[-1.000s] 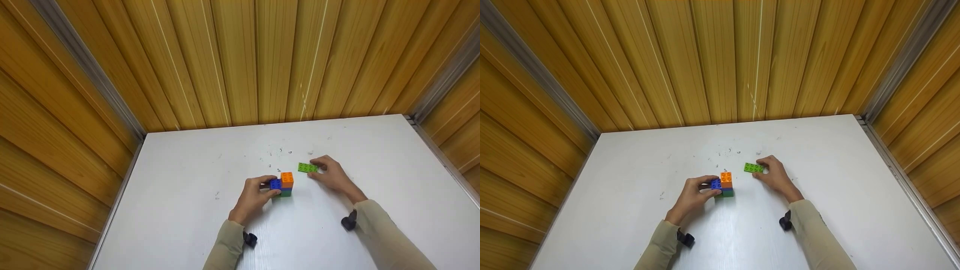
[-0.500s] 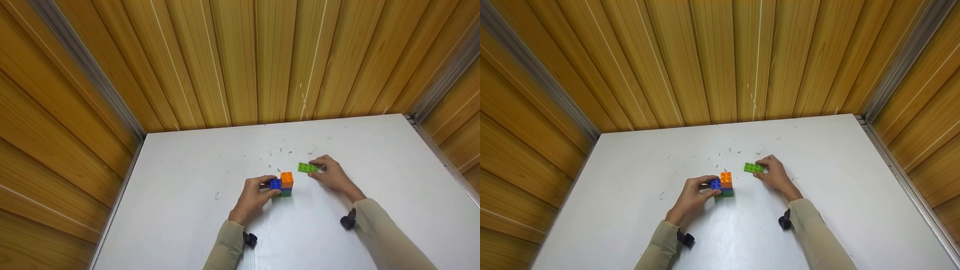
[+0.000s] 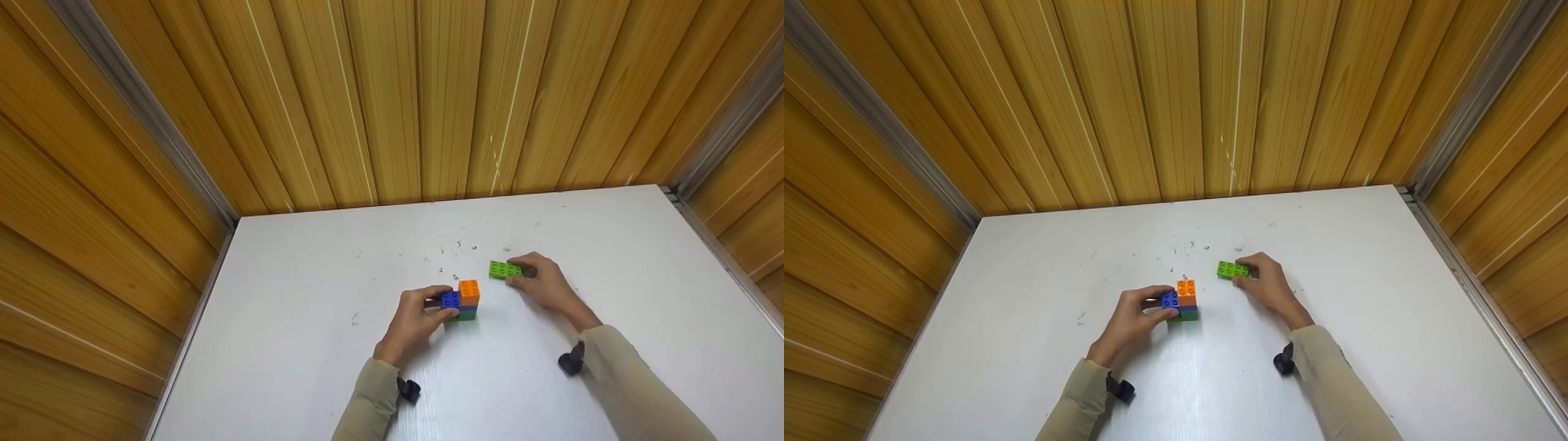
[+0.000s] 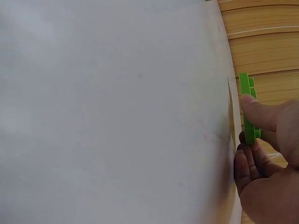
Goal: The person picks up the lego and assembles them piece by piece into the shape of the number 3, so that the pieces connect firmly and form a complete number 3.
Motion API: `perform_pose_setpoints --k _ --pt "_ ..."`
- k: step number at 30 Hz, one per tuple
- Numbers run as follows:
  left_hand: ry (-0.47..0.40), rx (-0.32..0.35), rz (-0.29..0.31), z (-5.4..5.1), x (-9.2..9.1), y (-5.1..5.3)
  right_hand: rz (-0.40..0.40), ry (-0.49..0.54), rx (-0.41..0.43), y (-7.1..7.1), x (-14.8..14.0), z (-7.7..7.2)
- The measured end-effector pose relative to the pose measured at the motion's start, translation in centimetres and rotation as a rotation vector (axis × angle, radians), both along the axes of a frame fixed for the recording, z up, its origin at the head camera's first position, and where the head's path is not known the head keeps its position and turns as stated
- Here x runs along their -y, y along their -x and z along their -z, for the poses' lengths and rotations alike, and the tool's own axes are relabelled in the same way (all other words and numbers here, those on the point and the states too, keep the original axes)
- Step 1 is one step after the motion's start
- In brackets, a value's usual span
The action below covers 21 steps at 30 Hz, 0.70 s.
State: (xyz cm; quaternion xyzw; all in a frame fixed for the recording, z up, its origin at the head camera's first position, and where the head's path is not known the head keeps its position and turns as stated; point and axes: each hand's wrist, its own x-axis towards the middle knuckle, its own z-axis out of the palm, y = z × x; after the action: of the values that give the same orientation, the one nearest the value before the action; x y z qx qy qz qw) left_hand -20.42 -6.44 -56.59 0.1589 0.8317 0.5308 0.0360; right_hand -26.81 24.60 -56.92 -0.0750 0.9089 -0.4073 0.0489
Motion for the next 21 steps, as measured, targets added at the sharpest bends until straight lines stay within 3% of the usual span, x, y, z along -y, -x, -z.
perform_pose_setpoints --k 11,21 --pt "-0.002 -0.002 0.001 -0.1 0.0 0.0 0.019 0.054 -0.004 -0.2 0.3 -1.2" --pt "-0.007 -0.006 0.006 -0.1 0.0 0.1 -0.022 0.109 -0.072 -0.6 0.6 -2.0"
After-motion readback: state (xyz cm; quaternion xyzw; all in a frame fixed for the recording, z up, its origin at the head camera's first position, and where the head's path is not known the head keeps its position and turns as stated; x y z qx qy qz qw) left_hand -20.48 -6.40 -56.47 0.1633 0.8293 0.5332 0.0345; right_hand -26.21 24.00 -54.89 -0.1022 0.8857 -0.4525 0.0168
